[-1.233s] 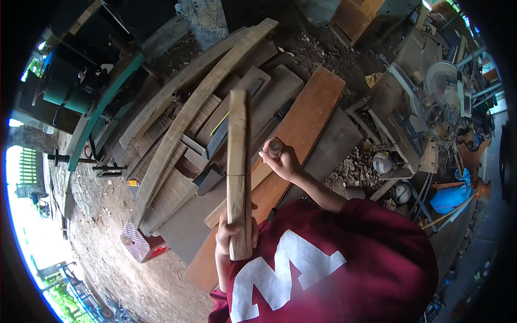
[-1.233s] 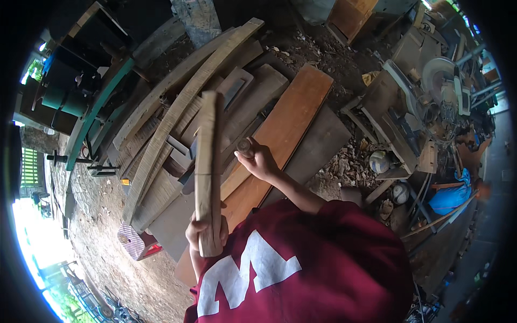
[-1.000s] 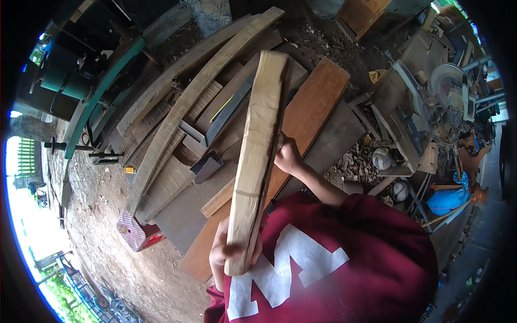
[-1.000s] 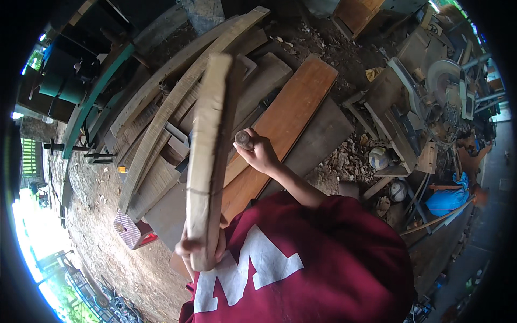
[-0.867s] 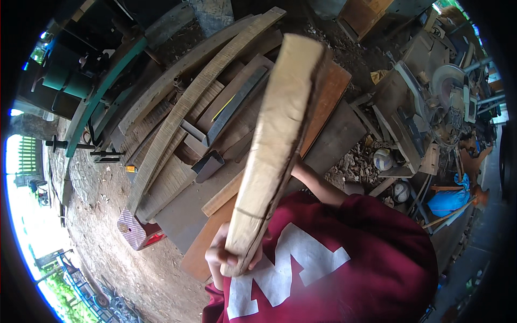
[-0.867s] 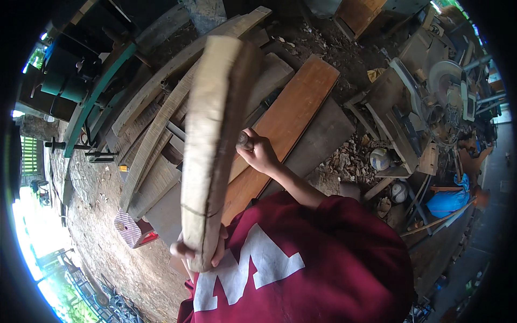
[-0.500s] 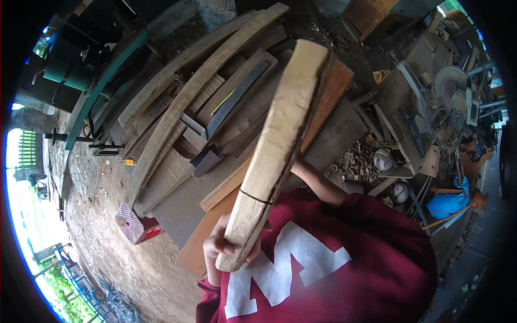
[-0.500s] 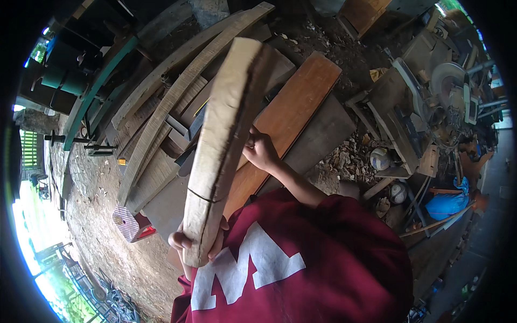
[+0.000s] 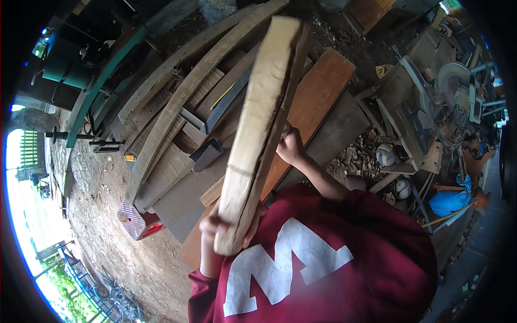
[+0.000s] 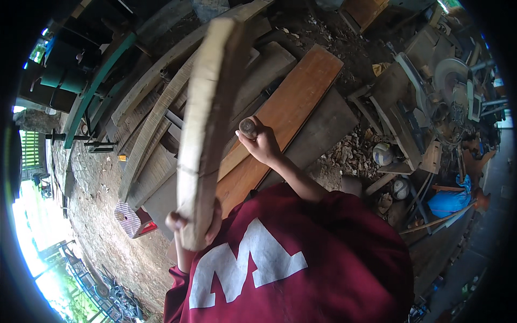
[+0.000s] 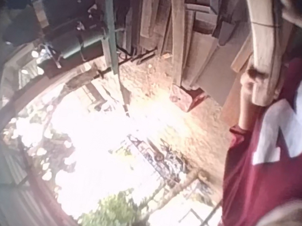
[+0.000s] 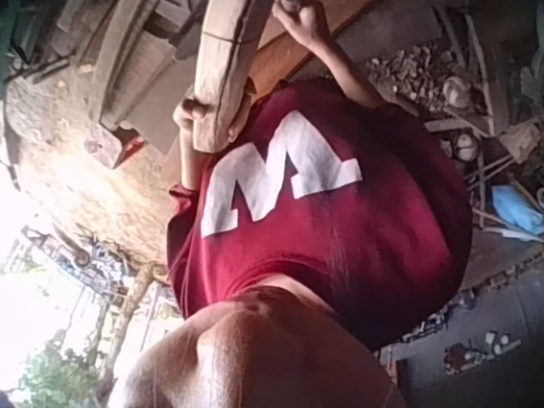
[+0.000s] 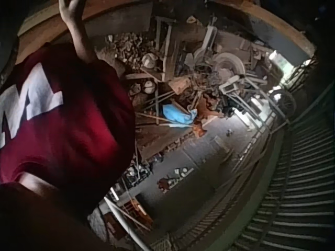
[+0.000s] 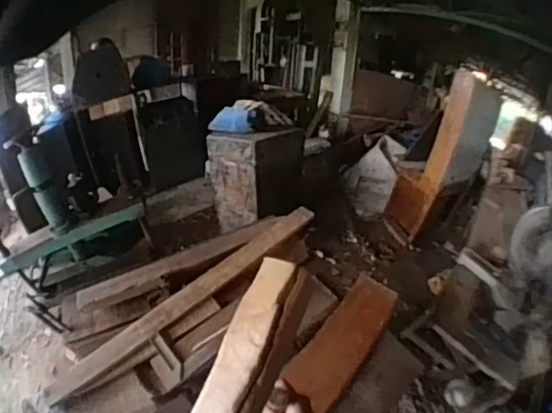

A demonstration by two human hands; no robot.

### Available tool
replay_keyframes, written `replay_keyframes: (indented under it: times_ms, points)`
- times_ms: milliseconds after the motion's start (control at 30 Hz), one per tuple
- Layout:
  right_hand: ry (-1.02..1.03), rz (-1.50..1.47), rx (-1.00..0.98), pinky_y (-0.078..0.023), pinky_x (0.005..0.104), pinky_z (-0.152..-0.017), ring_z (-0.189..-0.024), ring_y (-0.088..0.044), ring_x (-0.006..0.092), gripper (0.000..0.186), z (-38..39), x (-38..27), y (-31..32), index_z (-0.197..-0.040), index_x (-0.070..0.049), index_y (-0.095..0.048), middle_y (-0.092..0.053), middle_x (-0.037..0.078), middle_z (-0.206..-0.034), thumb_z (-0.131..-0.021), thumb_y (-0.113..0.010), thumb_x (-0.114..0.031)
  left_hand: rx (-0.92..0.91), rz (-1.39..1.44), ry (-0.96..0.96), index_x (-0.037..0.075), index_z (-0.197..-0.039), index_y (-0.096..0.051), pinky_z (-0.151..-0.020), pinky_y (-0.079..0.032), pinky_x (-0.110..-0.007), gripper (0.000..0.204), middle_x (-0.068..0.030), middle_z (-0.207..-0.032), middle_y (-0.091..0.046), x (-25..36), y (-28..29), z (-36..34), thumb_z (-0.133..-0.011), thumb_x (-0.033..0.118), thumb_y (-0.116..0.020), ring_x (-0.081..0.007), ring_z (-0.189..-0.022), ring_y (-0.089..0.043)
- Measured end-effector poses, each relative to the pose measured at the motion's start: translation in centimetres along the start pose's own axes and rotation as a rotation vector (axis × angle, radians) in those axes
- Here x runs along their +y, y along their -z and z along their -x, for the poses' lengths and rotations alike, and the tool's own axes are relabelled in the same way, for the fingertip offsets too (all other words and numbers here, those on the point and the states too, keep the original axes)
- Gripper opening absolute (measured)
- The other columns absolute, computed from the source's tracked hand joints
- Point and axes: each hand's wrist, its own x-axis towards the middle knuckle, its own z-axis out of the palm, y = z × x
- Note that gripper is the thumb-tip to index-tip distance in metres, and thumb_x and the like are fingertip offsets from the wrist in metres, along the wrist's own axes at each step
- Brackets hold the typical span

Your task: Chiseling and carving a wooden board in a workshop setting.

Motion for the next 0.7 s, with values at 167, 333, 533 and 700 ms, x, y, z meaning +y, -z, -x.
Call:
replay_keyframes:
  times_ms: [167, 333, 533, 700]
  points:
    - [0.044, -0.033, 0.044, -0.041, 0.0237, -0.053, -0.055, -0.051, 0.0112, 0.012, -0.2, 0.6, -0.1, -0.075, -0.003, -0.046, -0.048, 0.004, -0.059, -0.076, -0.056, -0.008, 0.136, -0.066, 0.121, -0.012, -0.098, -0.041, -0.035, -0.041, -0.027, 0.058, -0.0165, -0.053, -0.046, -0.4, 1.5, -1.4, -0.06, 0.031, -0.052, -0.0217, -0.039, -0.046]
    - [-0.051, -0.076, -0.012, -0.042, 0.023, -0.052, -0.055, -0.051, 0.0077, 0.009, 0.0, 0.8, 1.0, -0.075, -0.003, -0.046, -0.051, 0.003, -0.058, -0.077, -0.054, -0.007, 0.049, -0.033, -0.025, -0.015, -0.099, -0.039, -0.032, -0.04, -0.028, 0.06, -0.0194, -0.064, -0.05, -0.4, -2.0, -1.0, -0.056, 0.025, -0.055, -0.0219, -0.041, -0.048]
    - [0.053, 0.014, 0.012, -0.039, 0.0212, -0.052, -0.051, -0.04, 0.0077, 0.01, 0.0, 1.2, 0.3, -0.077, -0.001, -0.046, -0.041, 0.003, -0.054, -0.075, -0.054, -0.005, 0.004, -0.003, 0.12, -0.012, -0.101, -0.041, -0.033, -0.038, -0.028, 0.061, -0.0164, -0.051, -0.045, -1.1, 2.0, -2.1, -0.065, 0.036, -0.047, -0.0212, -0.037, -0.044]
    - [0.037, 0.006, 0.006, -0.04, 0.023, -0.054, -0.052, -0.041, 0.009, 0.01, 0.5, 2.9, 0.7, -0.077, -0.001, -0.046, -0.04, 0.003, -0.055, -0.069, -0.053, 0.002, 0.136, -0.015, 0.06, -0.016, -0.098, -0.038, -0.027, -0.036, -0.029, 0.062, -0.0219, -0.059, -0.047, -0.6, -0.7, -0.9, -0.06, 0.03, -0.052, -0.0219, -0.032, -0.042]
